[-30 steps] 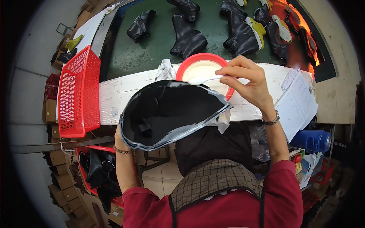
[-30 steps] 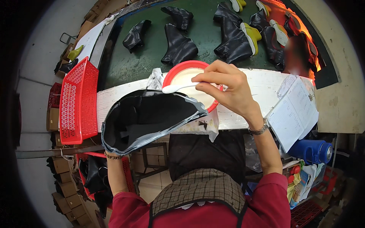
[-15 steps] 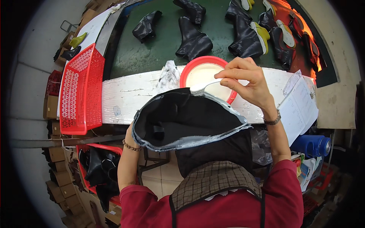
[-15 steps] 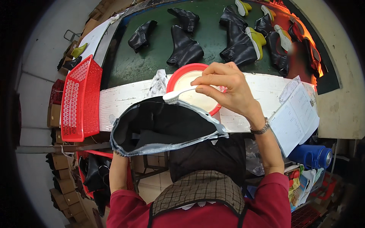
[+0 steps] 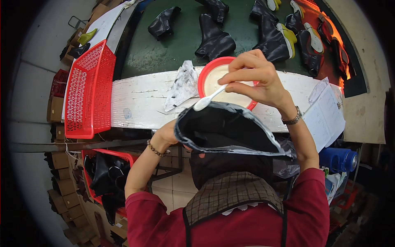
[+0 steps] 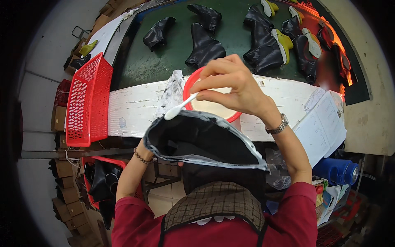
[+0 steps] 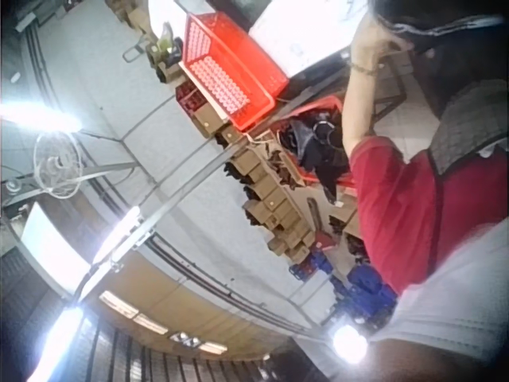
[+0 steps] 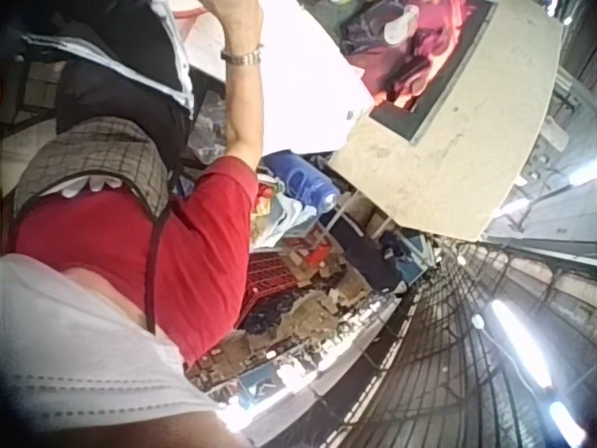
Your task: The person applies a white adhesive to the interior edges of black boots using a small brush. They pick up boots from a red basket, coat the seams, and place them on a green workbench. The person also writes on a clipboard and moves baskets around the workshop.
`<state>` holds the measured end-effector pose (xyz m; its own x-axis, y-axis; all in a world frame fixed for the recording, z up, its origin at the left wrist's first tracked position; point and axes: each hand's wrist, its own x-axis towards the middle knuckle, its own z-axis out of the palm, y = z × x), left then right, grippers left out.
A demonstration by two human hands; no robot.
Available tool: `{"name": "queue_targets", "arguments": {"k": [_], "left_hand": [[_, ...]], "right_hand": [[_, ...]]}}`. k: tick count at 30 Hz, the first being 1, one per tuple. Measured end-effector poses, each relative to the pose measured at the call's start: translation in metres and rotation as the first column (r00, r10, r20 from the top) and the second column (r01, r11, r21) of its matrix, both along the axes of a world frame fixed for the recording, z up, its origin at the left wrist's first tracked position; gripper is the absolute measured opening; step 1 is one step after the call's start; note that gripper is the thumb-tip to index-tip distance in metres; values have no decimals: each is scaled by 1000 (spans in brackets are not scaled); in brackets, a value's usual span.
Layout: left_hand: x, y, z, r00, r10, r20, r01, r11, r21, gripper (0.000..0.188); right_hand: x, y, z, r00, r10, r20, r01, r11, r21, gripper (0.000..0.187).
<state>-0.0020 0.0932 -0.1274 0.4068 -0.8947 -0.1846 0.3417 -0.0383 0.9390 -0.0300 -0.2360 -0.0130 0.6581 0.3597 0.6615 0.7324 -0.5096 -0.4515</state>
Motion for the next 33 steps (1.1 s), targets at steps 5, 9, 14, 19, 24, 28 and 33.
{"name": "queue_targets", "arguments": {"k": [5,9,14,19,24,28,33], "left_hand": [[3,5,35,971,229,-70,-235,968,-87,78],[-1,16,46,912,402,-79,-410,902,-137,79],[11,26,55,847,531,37,-526,846,-89,80],[94,40,28,475,806,353,-848,527,-61,67],[197,33,-35,-195,638,745,-949,69,-307,65],[238,-20,-38,-237,416,878,-971,-105,-213,74],[243,-29,-52,-196,575,794,-960,-276,-37,96]], "right_hand": [[-30,-34,-28,974,-198,-108,205,977,60,24],[-53,-40,-54,929,-268,-257,315,935,163,21],[-60,-69,-115,799,-257,-543,546,687,479,16],[-67,-80,-170,625,-246,-741,753,442,488,19],[-57,-71,-178,653,-256,-712,731,457,506,19],[-63,-79,-182,632,-309,-710,758,436,485,19],[-60,-76,-189,670,-371,-643,731,480,484,20]]}}
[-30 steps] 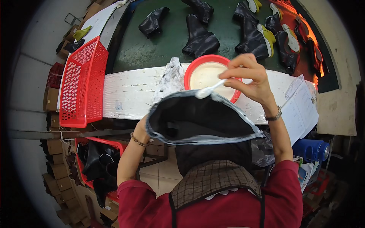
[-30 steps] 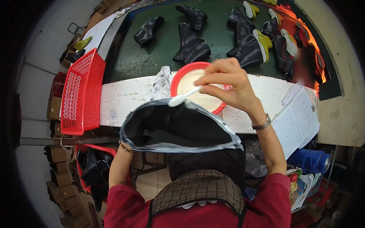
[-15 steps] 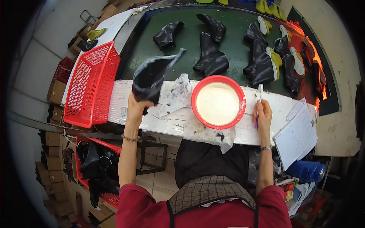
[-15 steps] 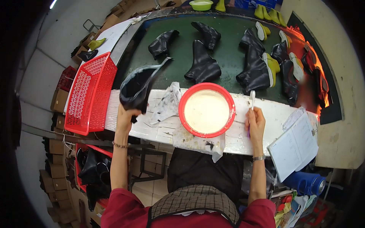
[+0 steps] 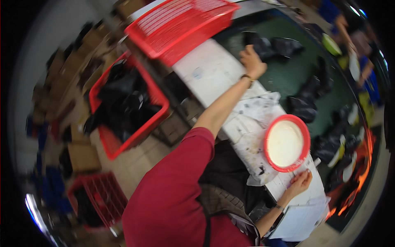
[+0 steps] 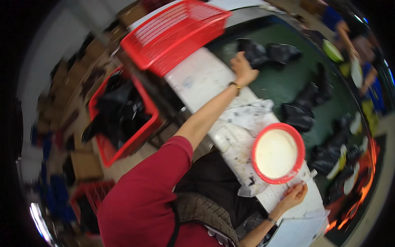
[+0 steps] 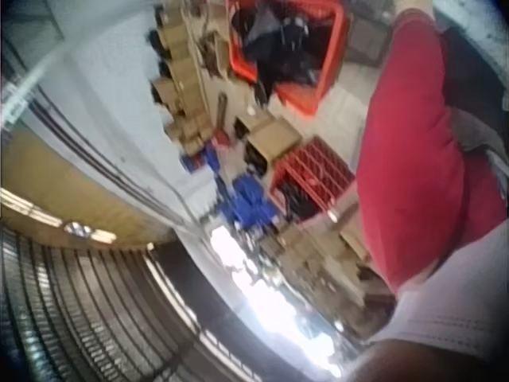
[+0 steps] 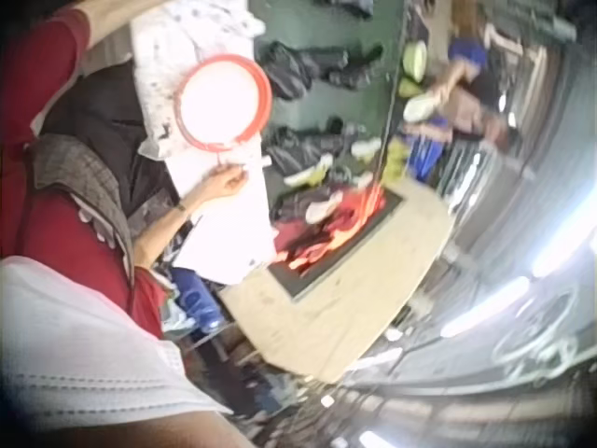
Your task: The person applies a white adhesive to the interior edges of black boots using a small brush. They pick up boots from a red basket, coat the seams, and place them on a green workbench. The person also writes on a clipboard and moves baskets around the workshop.
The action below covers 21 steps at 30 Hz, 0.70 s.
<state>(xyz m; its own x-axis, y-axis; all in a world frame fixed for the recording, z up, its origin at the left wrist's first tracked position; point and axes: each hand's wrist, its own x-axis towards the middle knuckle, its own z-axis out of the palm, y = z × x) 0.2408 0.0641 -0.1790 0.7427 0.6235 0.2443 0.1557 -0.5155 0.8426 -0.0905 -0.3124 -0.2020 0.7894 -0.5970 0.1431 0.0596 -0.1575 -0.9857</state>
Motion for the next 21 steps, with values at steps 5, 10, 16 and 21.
{"name": "queue_targets", "arguments": {"k": [5,10,16,21], "left_hand": [[-109,42,30,809,-497,314,457,868,196,62],[-273,191,106,970,27,241,-194,685,702,47],[-414,368,85,658,208,-723,123,918,376,73],[-419,405,57,737,106,-668,289,844,453,61]], "right_hand": [[-7,0,5,999,35,-36,-35,999,12,22],[-6,2,5,997,54,-47,-54,999,4,22],[-4,3,8,997,66,-51,-67,997,-25,24],[-3,-3,-4,993,110,-38,-111,994,-10,25]]}}
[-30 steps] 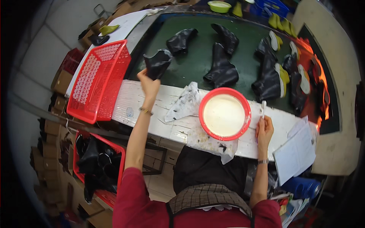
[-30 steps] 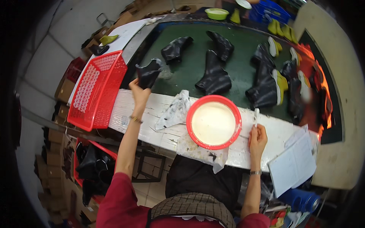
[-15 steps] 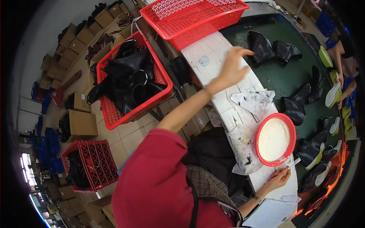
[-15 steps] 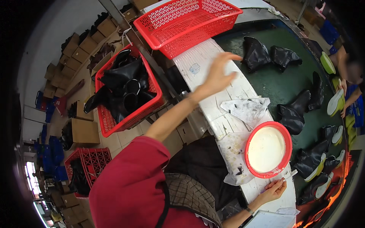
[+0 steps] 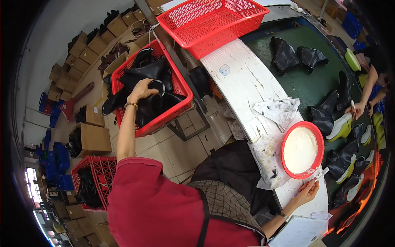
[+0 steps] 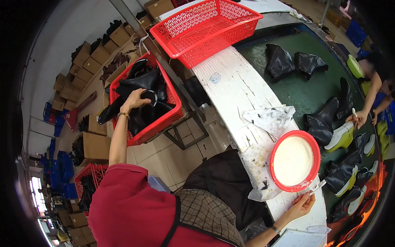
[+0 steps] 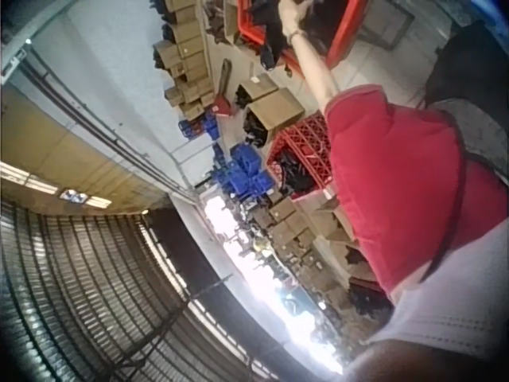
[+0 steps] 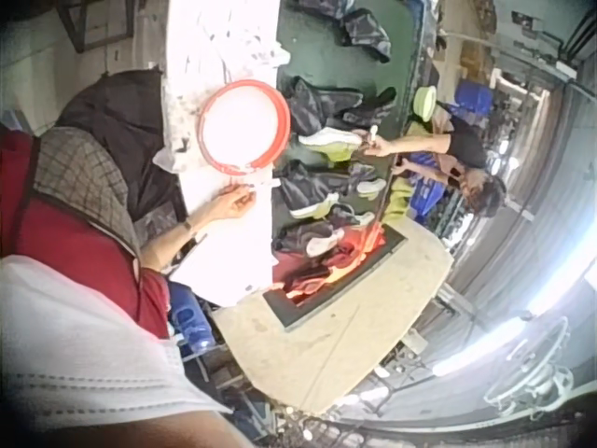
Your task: The person applies a white adhesive to the interior edges of black boots using a small brush. They pick up boots from a red basket, coat the seams, and place them on a green workbench. The person also writes on a clipboard and moves baskets around the workshop.
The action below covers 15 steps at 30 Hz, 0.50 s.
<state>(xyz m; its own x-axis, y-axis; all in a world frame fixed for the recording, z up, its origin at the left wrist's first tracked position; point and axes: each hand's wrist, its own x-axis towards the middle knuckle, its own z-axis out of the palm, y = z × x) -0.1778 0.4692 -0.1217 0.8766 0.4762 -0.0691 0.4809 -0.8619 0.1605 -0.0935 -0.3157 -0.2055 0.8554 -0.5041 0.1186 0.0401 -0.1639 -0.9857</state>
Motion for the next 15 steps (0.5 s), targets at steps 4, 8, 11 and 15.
{"name": "queue_targets", "arguments": {"k": [4,8,11,15], "left_hand": [[11,-16,48,973,63,223,-81,994,70,40],[12,-15,78,762,113,638,-249,960,127,33],[14,-1,106,587,216,780,-405,913,52,34],[31,-21,155,549,264,793,-385,922,-41,27]], "right_hand": [[-3,-2,-1,1000,-4,15,4,1000,-17,24],[-3,-7,-3,1000,17,18,-17,999,-30,23],[-1,-5,-5,1000,19,12,-19,999,-38,22],[-1,3,0,1000,15,17,-14,999,-40,22]]}}
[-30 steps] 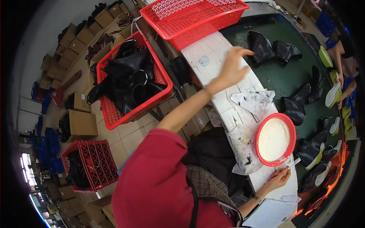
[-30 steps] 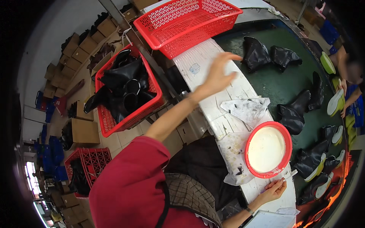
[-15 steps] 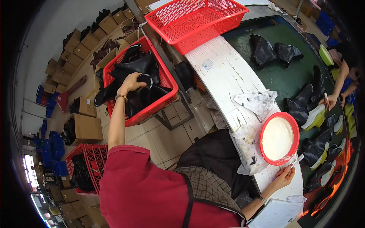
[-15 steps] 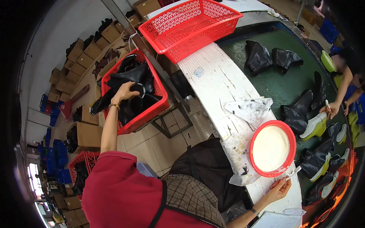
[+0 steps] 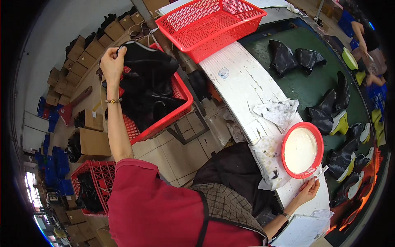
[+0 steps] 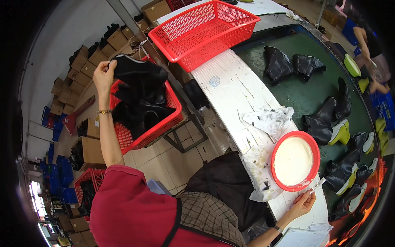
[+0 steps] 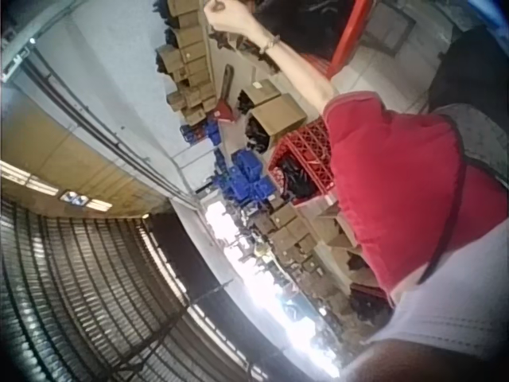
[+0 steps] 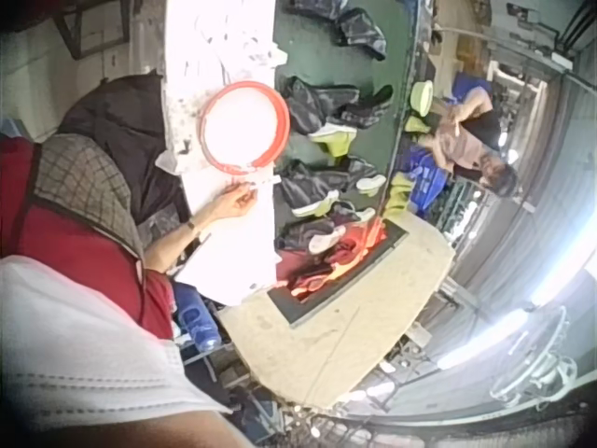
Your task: The person applies a white adhesive to the interior edges of black boots using a small brush. They pick up boots from a red basket, coat the seams, and place them on a green workbench. The person also writes on a clipboard and moves baskets around the workshop.
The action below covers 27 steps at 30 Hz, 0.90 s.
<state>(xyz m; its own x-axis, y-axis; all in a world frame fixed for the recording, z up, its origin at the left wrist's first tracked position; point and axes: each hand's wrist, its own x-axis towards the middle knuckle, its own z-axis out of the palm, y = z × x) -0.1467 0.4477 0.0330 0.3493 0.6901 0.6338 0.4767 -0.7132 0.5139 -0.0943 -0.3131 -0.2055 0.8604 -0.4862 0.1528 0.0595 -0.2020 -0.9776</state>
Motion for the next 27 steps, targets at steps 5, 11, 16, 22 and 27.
{"name": "queue_targets", "arguments": {"k": [5,11,16,22,27], "left_hand": [[62,-119,77,921,-378,-94,378,926,-20,25],[193,-230,35,365,-854,-371,898,427,-100,25],[276,-296,-117,281,-951,-132,897,309,-317,77],[226,-344,-183,313,-852,-419,848,449,-281,114],[230,-347,-183,362,-800,-479,794,533,-291,114]], "right_hand": [[-7,-9,-5,998,-62,-27,63,998,15,23],[-2,-8,1,999,-48,9,47,998,41,21],[-3,3,46,1000,-21,-8,21,999,-29,21],[-15,26,118,994,42,-104,-99,755,-648,12],[-11,42,131,977,78,-198,-210,505,-837,14]]}}
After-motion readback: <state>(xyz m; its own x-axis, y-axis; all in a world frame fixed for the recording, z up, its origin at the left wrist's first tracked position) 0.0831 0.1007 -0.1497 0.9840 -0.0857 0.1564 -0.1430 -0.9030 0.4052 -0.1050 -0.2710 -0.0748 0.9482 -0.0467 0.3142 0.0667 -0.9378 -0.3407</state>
